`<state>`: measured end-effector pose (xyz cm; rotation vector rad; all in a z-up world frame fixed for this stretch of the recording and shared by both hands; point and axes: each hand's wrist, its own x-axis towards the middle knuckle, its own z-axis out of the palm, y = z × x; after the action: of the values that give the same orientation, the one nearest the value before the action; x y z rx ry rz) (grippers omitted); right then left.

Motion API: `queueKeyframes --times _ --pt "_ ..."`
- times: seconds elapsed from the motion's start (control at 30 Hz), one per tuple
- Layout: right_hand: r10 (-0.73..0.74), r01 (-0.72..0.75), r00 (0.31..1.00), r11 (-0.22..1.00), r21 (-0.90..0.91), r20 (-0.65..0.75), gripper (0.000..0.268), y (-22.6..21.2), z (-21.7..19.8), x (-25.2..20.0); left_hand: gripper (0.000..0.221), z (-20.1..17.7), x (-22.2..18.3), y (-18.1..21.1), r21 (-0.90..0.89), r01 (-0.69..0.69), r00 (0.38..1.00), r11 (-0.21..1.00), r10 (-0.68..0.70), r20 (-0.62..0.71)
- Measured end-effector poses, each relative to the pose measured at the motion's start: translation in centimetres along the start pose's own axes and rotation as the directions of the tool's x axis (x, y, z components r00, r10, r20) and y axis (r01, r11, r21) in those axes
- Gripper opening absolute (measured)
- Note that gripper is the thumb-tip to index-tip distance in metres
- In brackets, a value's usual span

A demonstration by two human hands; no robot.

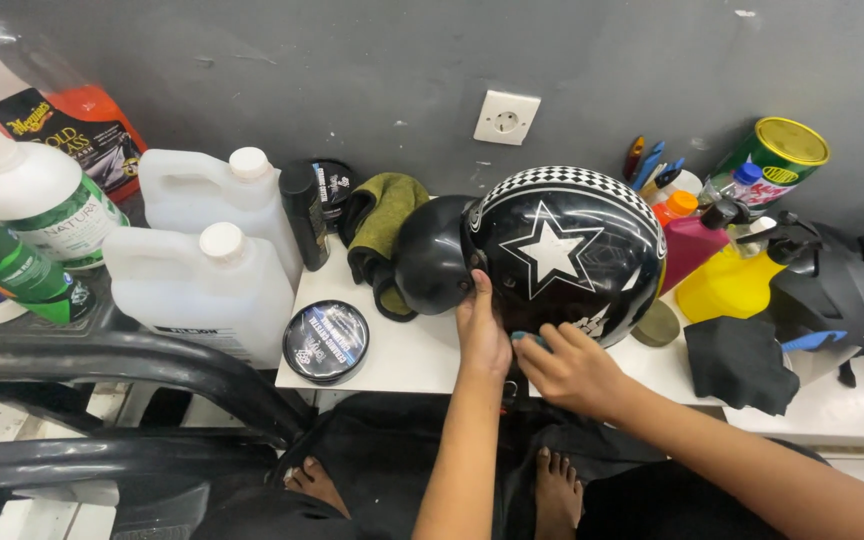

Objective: The person applies polish to a black motorcycle helmet with a checkered pattern using a blue sponge, rubbing it in circular motions across the surface. The person rotates the helmet to cover different areas and finishes by wiping the helmet with a green cloth.

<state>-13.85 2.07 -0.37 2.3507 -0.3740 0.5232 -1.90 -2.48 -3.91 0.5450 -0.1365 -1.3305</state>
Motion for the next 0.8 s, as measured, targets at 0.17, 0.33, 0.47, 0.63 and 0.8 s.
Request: queueKeyframes --times 0.17,0.33,0.47,0.63,0.8 --pt "0.160 -0.181 0.977 0.971 -0.158 -0.138 0.003 3.9 -3.6 3.5 0.049 0.8 -0.6 1.3 0.016 -0.001 0.999 1.000 0.000 0.041" --pt "0.179 -0.196 0.973 0.974 -0.115 -0.144 0.008 1.2 -1.1 0.4 0.049 0.2 0.4 0.2 0.021 -0.023 0.998 1.000 0.022 0.060" --pt "0.182 -0.186 0.980 0.981 -0.054 -0.076 0.005 -1.0 -0.7 -0.6 0.048 0.3 0.2 -0.4 0.003 -0.043 0.998 0.999 0.043 0.040" --pt "0.364 -0.381 0.913 0.922 -0.066 -0.183 0.005 2.2 -2.2 -0.6 0.047 0.8 0.0 0.4 0.027 -0.045 0.998 0.999 0.044 0.053" --pt "0.714 -0.737 0.505 0.649 0.188 -0.485 0.003 4.3 -2.0 -0.5 0.049 1.5 -1.1 1.1 0.058 -0.037 0.999 0.998 0.035 0.036"
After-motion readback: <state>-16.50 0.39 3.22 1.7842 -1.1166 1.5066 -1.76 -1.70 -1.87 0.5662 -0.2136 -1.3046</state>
